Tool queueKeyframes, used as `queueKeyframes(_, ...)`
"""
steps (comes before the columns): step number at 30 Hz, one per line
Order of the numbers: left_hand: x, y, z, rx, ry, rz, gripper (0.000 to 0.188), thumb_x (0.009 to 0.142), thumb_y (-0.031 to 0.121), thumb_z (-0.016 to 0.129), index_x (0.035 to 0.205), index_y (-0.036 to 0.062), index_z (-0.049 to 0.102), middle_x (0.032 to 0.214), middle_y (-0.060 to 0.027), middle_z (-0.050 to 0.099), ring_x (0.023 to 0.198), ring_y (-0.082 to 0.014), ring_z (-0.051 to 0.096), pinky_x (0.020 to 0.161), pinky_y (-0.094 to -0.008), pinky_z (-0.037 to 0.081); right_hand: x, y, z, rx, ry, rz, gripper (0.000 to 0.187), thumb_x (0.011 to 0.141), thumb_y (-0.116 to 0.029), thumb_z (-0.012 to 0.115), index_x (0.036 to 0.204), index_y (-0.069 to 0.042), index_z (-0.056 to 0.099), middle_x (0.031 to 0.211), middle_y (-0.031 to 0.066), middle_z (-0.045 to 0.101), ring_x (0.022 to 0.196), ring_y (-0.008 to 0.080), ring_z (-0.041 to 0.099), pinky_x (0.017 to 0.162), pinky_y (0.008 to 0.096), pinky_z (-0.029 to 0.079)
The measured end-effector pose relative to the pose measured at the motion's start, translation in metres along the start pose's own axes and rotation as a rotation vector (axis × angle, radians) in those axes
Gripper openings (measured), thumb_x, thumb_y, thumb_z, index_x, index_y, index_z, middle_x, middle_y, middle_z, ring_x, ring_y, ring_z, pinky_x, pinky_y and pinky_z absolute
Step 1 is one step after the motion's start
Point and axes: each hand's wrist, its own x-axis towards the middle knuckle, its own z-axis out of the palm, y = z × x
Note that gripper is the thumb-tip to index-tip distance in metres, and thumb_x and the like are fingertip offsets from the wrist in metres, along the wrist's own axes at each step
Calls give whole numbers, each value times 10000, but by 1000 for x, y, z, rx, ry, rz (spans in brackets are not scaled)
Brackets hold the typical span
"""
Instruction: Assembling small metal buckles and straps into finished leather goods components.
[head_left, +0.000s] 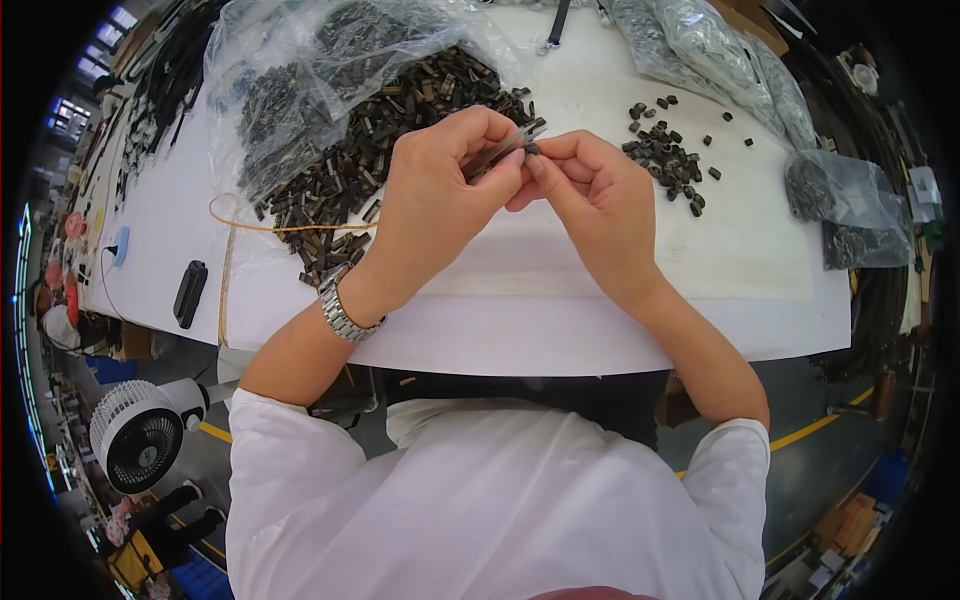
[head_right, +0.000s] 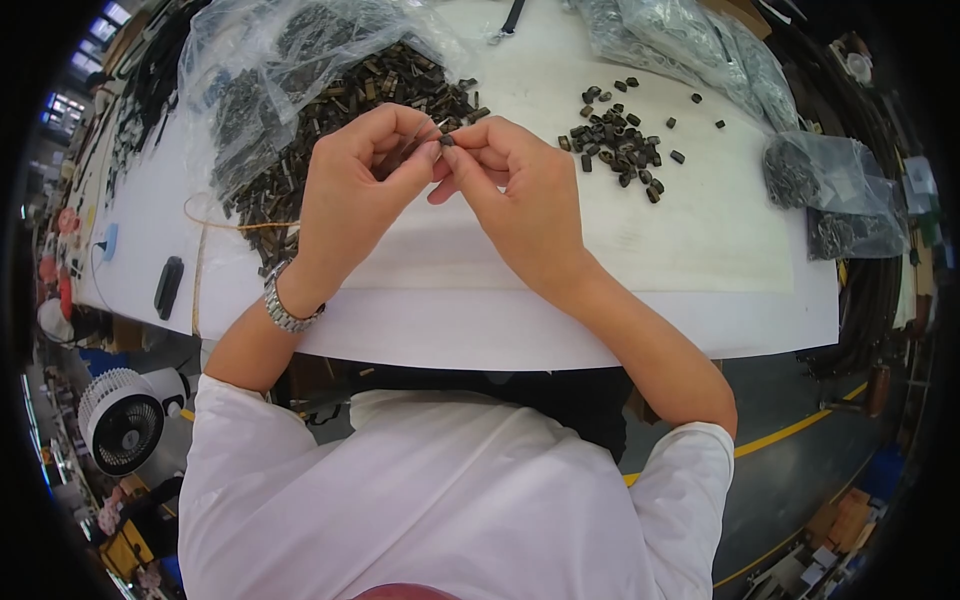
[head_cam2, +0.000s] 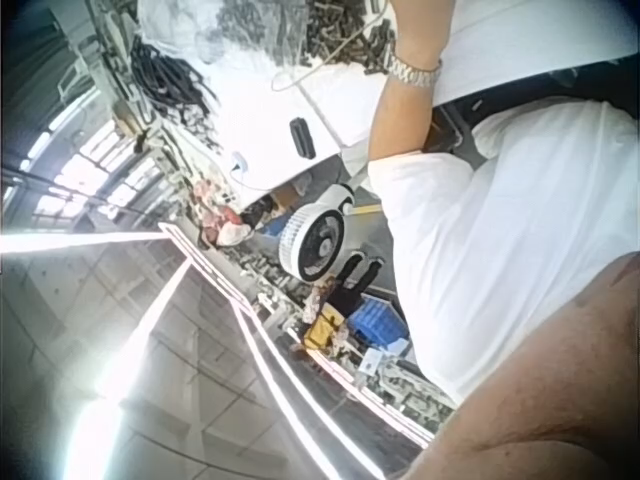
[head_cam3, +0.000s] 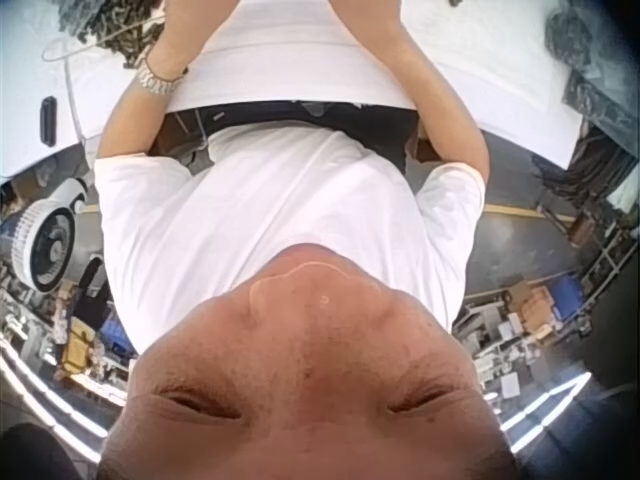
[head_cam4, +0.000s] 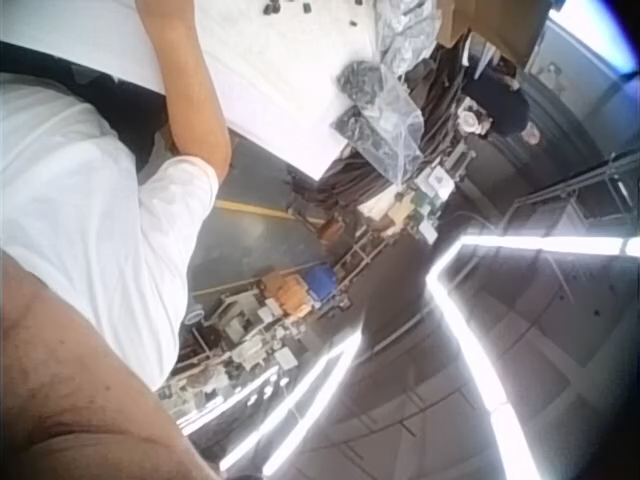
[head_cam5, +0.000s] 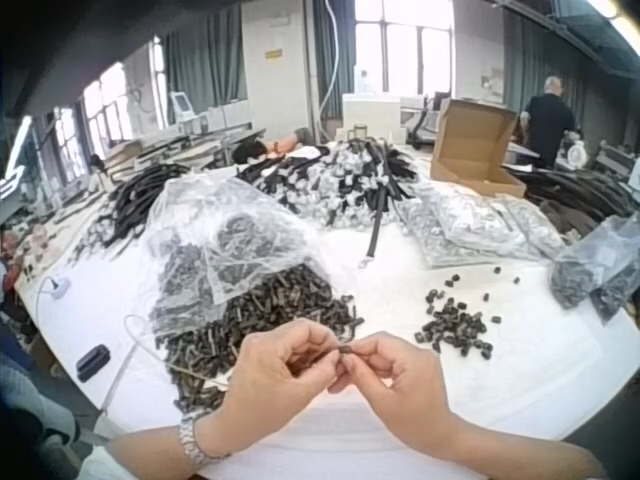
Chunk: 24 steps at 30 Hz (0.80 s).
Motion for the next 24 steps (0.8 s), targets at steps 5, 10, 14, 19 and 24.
queueKeyframes(5, 0, -4, -4, 26, -6, 36, 140, 907, 68, 712, 991, -41, 688, 772, -81, 719, 653, -69, 619, 605, -246, 492, 1, -1, -1, 157, -37, 73, 112, 1016, -35, 654, 1065, 66, 660, 888, 116, 789, 796, 150, 776, 684, 219, 566)
queueKeyframes(10, 2, 2, -9, 71, -112, -28, 117, 968, 26, 685, 1063, -42, 688, 916, -30, 744, 845, -24, 665, 741, -181, 539, 1, -1, -3, 153, -33, 77, 114, 1014, -32, 653, 1066, 69, 660, 891, 113, 788, 804, 152, 778, 692, 220, 568)
queueKeyframes(14, 0, 4, -8, 100, -93, 0, 110, 963, 23, 687, 1055, -36, 693, 895, -12, 735, 793, -10, 630, 699, -172, 513, -1, 0, -2, 80, -22, 35, 118, 1008, -28, 650, 1063, 75, 669, 896, 112, 791, 818, 149, 779, 726, 233, 577)
queueKeyframes(19, -1, 5, -5, 104, -39, 61, 102, 923, 22, 720, 1017, -14, 700, 807, 12, 705, 685, 14, 543, 593, -167, 416, -2, -7, -1, 79, -27, 33, 122, 1006, -25, 646, 1060, 79, 679, 896, 108, 791, 829, 145, 778, 755, 236, 576)
queueKeyframes(24, -2, 8, -2, 173, -14, 95, 102, 878, 49, 723, 936, -20, 676, 749, -82, 699, 626, -94, 641, 580, -251, 504, -2, -12, -4, 74, -62, 58, 127, 1012, -17, 630, 1074, 80, 683, 884, 99, 786, 836, 142, 775, 768, 230, 573)
